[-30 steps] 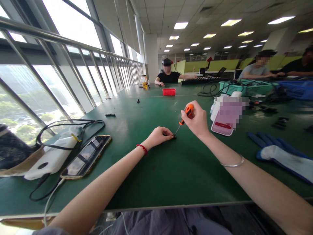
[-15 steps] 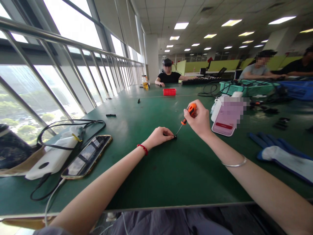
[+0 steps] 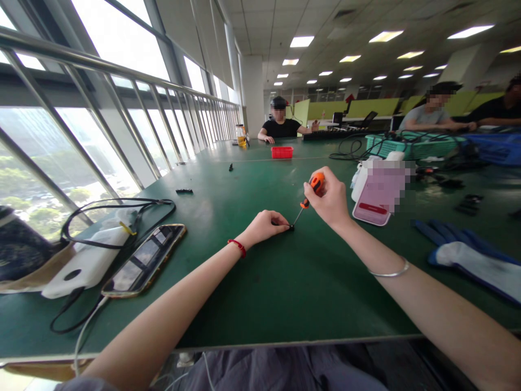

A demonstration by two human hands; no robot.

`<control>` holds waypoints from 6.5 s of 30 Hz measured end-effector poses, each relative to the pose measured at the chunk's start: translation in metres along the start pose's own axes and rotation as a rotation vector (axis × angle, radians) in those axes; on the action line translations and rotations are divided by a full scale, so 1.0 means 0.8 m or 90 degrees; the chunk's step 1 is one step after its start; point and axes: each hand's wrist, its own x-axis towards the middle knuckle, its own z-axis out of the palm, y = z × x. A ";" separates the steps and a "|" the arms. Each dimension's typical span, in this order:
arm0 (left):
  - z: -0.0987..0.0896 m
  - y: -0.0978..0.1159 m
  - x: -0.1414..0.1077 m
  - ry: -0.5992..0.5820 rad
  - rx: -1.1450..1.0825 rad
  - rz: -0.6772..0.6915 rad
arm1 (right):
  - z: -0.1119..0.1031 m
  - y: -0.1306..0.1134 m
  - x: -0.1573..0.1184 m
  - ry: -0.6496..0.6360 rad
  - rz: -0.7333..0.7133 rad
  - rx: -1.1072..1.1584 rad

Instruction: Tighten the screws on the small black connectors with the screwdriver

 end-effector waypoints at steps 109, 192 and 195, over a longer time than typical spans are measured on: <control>-0.033 -0.026 -0.003 0.008 0.117 0.060 | -0.006 -0.043 0.090 -0.473 0.013 -0.204; -0.032 -0.025 -0.004 0.014 0.159 0.076 | 0.016 -0.048 0.078 -0.385 -0.014 -0.125; -0.032 -0.023 -0.004 0.014 0.163 0.069 | 0.020 -0.048 0.074 -0.406 -0.019 -0.123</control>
